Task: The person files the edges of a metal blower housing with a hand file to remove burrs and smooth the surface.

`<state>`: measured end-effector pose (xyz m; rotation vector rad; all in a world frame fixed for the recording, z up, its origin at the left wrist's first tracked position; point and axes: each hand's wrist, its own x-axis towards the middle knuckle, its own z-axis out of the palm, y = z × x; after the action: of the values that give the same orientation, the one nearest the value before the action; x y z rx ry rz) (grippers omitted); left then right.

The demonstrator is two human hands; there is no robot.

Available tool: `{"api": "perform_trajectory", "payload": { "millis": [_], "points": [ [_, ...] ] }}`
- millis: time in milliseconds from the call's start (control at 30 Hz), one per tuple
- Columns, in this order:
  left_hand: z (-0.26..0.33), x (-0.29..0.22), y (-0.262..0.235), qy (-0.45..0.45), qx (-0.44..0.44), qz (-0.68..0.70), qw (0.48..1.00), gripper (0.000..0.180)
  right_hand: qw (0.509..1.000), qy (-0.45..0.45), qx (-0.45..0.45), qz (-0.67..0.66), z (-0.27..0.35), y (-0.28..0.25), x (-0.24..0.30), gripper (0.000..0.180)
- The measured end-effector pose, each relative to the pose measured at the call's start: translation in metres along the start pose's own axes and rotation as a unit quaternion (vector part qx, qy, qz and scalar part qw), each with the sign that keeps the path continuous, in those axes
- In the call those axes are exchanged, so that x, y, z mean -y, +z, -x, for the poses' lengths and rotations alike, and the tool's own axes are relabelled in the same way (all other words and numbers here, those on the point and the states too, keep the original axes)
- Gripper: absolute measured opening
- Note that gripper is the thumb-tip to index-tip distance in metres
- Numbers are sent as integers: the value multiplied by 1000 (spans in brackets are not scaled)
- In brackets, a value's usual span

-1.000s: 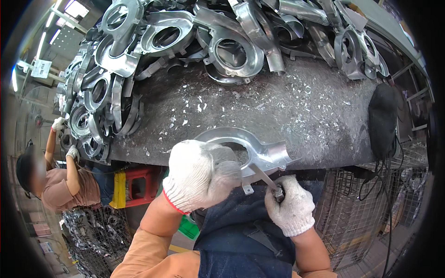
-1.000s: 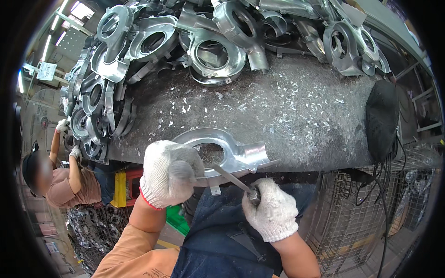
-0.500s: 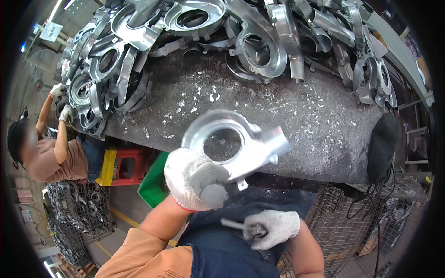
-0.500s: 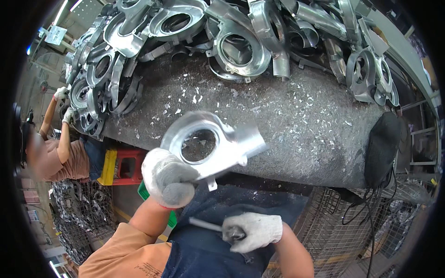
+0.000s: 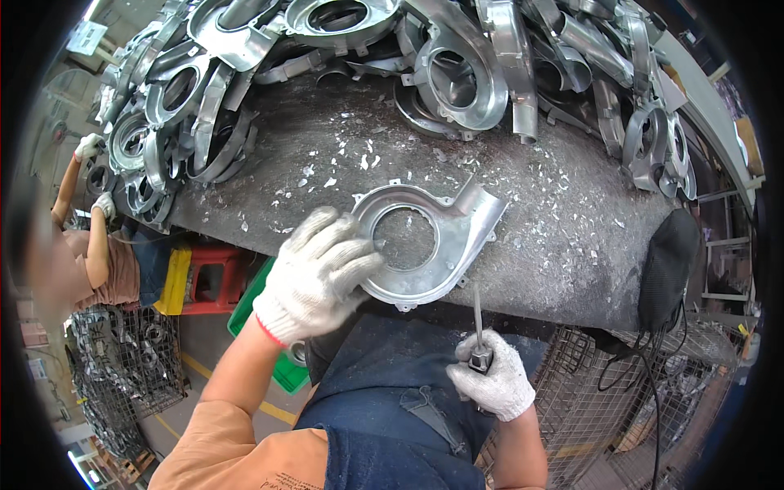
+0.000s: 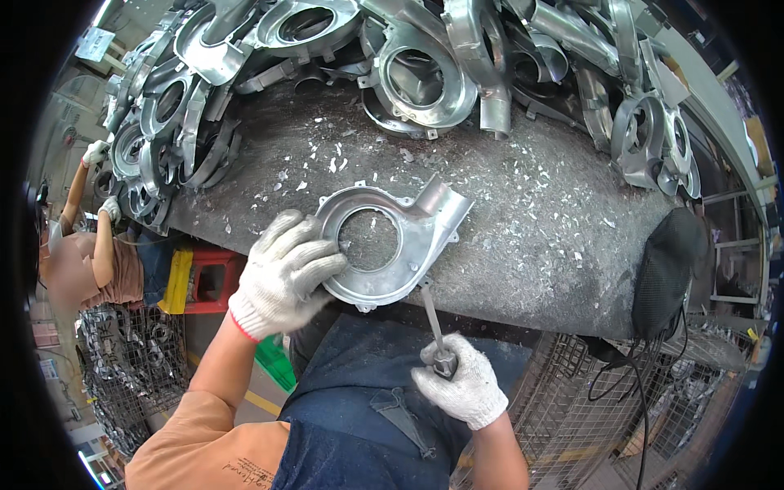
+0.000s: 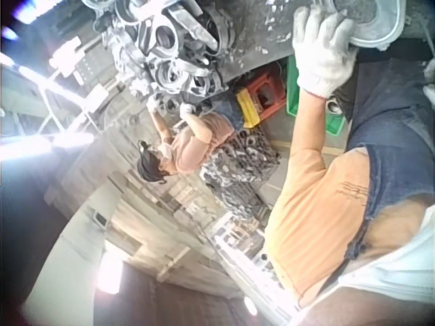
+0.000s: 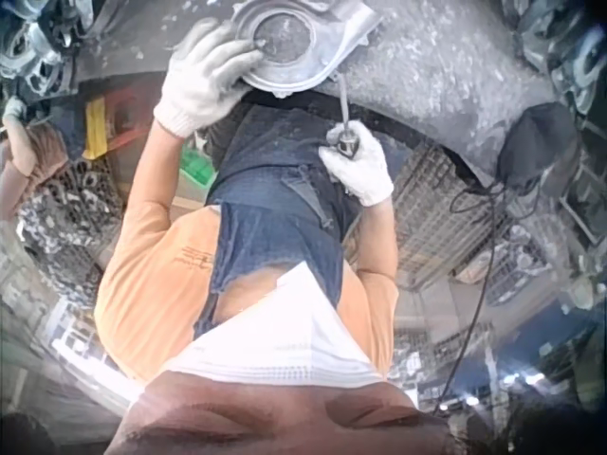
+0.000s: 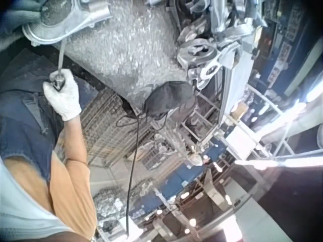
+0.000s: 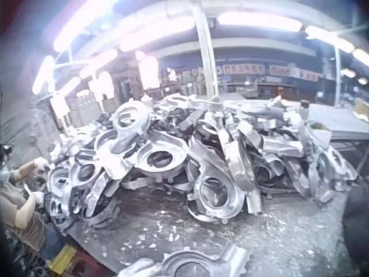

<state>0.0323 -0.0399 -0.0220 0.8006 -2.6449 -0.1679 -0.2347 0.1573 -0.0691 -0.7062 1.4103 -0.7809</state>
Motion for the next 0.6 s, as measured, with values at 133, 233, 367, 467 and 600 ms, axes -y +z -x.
{"api": "perform_trajectory", "payload": {
  "millis": [133, 233, 367, 467, 600],
  "points": [
    [6, 10, 12, 92, -17, 58, 994, 44, 981, -53, -74, 173, -2, 14, 5, 32],
    [9, -11, 11, 127, -10, 151, 980, 39, 958, -46, -85, 271, -2, 24, 23, 33],
    [11, -27, 2, 112, -21, 146, 983, 33, 969, -59, -5, 241, -6, 13, 22, 30],
    [9, -37, 5, 95, -7, 197, 976, 31, 983, -35, 111, 139, -8, -7, 19, 25],
    [11, -48, 3, 43, -7, 261, 964, 30, 984, -12, 143, 103, -2, -4, 27, 18]
  ]
}}
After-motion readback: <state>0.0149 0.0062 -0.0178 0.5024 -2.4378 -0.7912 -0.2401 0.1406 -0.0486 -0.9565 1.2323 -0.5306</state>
